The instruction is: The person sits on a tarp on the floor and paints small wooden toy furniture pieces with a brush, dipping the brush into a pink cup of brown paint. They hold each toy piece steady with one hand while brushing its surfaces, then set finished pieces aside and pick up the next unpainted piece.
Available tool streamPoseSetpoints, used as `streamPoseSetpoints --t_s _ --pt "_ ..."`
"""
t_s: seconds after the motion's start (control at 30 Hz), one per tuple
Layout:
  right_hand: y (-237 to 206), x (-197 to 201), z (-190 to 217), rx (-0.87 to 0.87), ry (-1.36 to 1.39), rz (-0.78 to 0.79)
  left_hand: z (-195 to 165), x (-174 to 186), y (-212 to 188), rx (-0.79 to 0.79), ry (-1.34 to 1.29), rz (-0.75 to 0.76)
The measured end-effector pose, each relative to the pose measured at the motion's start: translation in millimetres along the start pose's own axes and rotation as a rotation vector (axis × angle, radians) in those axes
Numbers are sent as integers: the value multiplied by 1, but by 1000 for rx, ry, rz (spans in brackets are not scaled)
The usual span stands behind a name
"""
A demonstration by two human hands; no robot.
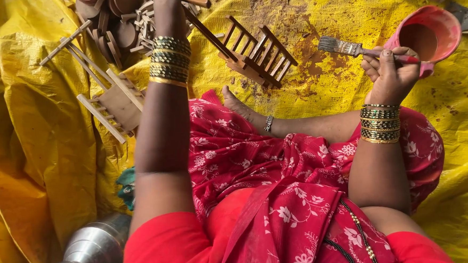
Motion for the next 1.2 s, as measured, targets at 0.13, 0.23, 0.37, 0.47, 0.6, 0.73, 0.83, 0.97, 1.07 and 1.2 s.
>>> streamPoseSetpoints --t_s 0.13,0.23,0.37,0.47,0.6,0.73,0.83,0.97,1.07,1.2 --pt "2 3 -1 -5 20 -17 -32 -4 -24 87 1 219" --pt "3 4 -4 -5 30 -15 -37 -12 -39 241 34 219" --pt "3 6 -6 7 45 -19 -41 -22 -49 214 -31 242" --pt "3 10 -5 -5 84 -61 -55 -24 -55 67 -113 294" --pt "4 14 -2 -39 130 -115 -88 -13 -79 -135 -328 460" --pt "4 17 -4 -49 189 -152 -100 8 -111 -164 -509 469" --pt "6 28 -14 -62 309 -278 -99 19 -132 -154 -680 506" --pt "11 44 -31 -111 428 -419 -82 28 -147 -194 -747 514" --pt "16 54 -34 -41 473 -424 -55 27 -147 -203 -810 538" --pt "17 60 -32 52 466 -364 -5 9 -130 -125 -967 613"
Point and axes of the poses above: each hand's wrist, its own y-axis towards the middle knuckle, its own x-axis out of the back of the hand, z = x × y, the point moved 6 cm from there along y, towards the middle knuckle, and after that the axes turned 9 degrees about x, right-handed, at the moved point
